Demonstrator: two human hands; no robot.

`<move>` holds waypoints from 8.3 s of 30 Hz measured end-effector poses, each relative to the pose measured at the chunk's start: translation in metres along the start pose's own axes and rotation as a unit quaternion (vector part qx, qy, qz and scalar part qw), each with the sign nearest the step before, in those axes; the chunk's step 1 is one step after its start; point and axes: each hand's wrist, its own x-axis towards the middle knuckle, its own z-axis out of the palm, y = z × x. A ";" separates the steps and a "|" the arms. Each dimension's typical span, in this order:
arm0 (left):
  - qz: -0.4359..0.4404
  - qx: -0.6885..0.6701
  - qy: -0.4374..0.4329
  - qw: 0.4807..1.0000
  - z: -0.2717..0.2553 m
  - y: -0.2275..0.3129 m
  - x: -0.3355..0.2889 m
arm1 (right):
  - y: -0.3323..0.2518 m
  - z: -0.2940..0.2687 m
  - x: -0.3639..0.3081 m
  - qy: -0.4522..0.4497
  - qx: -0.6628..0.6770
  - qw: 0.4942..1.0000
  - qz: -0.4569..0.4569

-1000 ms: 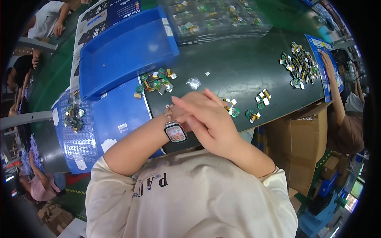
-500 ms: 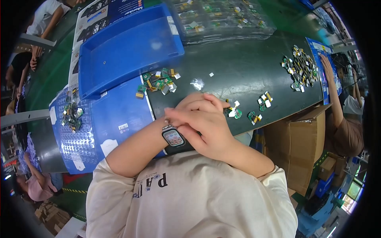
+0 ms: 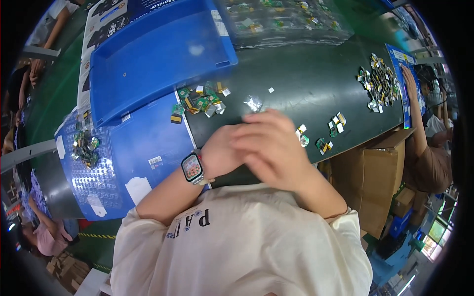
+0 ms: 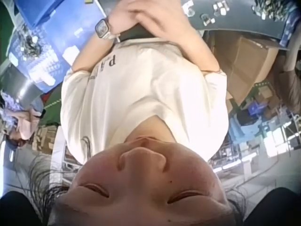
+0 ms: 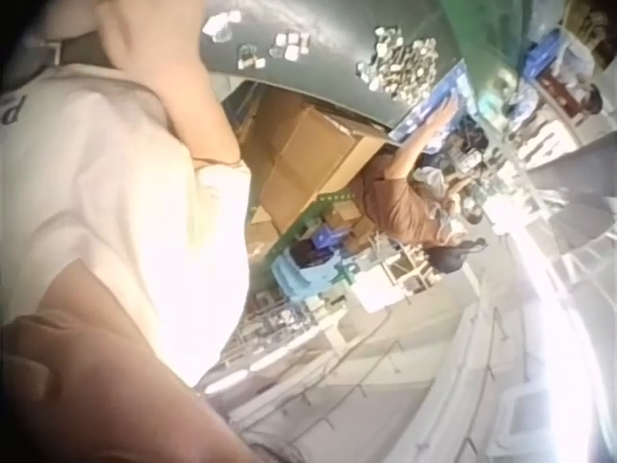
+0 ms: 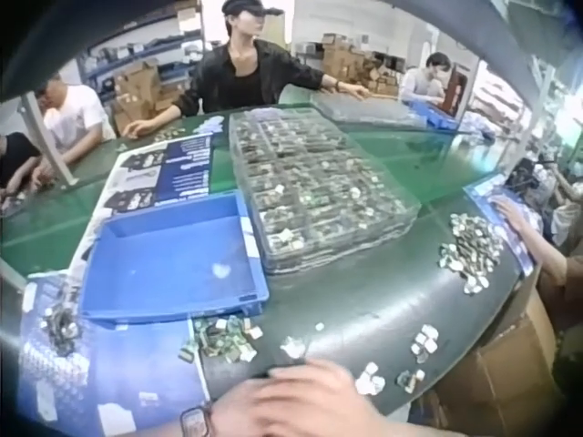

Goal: Assembling electronic components onto small circuit boards.

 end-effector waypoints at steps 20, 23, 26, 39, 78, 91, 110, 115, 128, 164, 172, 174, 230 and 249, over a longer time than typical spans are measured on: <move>-0.349 -0.392 -0.001 0.851 -0.010 0.006 0.001 | 0.037 -0.026 -0.025 0.006 0.211 0.943 0.259; -0.351 -0.435 0.026 0.829 -0.006 0.006 0.000 | 0.032 -0.020 -0.028 0.009 0.322 0.882 0.343; -0.347 -0.418 0.040 0.839 -0.005 0.005 0.002 | 0.022 -0.018 -0.027 0.020 0.373 0.816 0.442; -0.306 -0.500 0.058 0.808 -0.005 0.002 -0.006 | 0.016 -0.021 -0.017 -0.003 0.182 0.954 0.240; -0.346 -0.568 0.085 0.742 -0.001 -0.001 -0.008 | 0.008 -0.008 -0.013 0.081 0.181 0.934 0.296; -0.308 -0.314 0.126 0.889 0.004 0.010 -0.008 | 0.009 -0.007 -0.011 0.065 0.091 0.955 0.276; -0.297 -0.450 0.177 0.824 0.005 0.001 -0.010 | 0.022 0.004 -0.012 0.175 -0.053 0.977 0.108; -0.306 -0.398 0.169 0.848 0.003 0.003 -0.012 | 0.019 0.001 -0.011 0.153 -0.076 0.980 0.107; -0.311 -0.324 0.157 0.880 0.000 0.005 -0.010 | 0.026 0.003 -0.009 0.111 -0.071 0.988 0.074; -0.205 -0.715 0.270 0.611 -0.011 -0.001 -0.002 | 0.060 -0.094 -0.098 0.017 -0.169 0.938 0.301; -0.212 -0.382 -0.075 0.896 0.011 0.001 -0.005 | 0.044 -0.036 -0.078 0.003 -0.184 0.943 0.278; -0.190 -0.258 0.013 0.947 0.015 0.008 0.002 | 0.035 -0.019 -0.060 0.005 -0.171 0.950 0.262; -0.248 -0.468 0.214 0.821 0.003 -0.003 -0.010 | 0.011 -0.001 0.009 0.117 -0.256 0.959 0.037; -0.274 -0.564 0.323 0.709 -0.007 -0.006 -0.009 | 0.019 0.000 0.089 0.162 0.109 0.970 0.144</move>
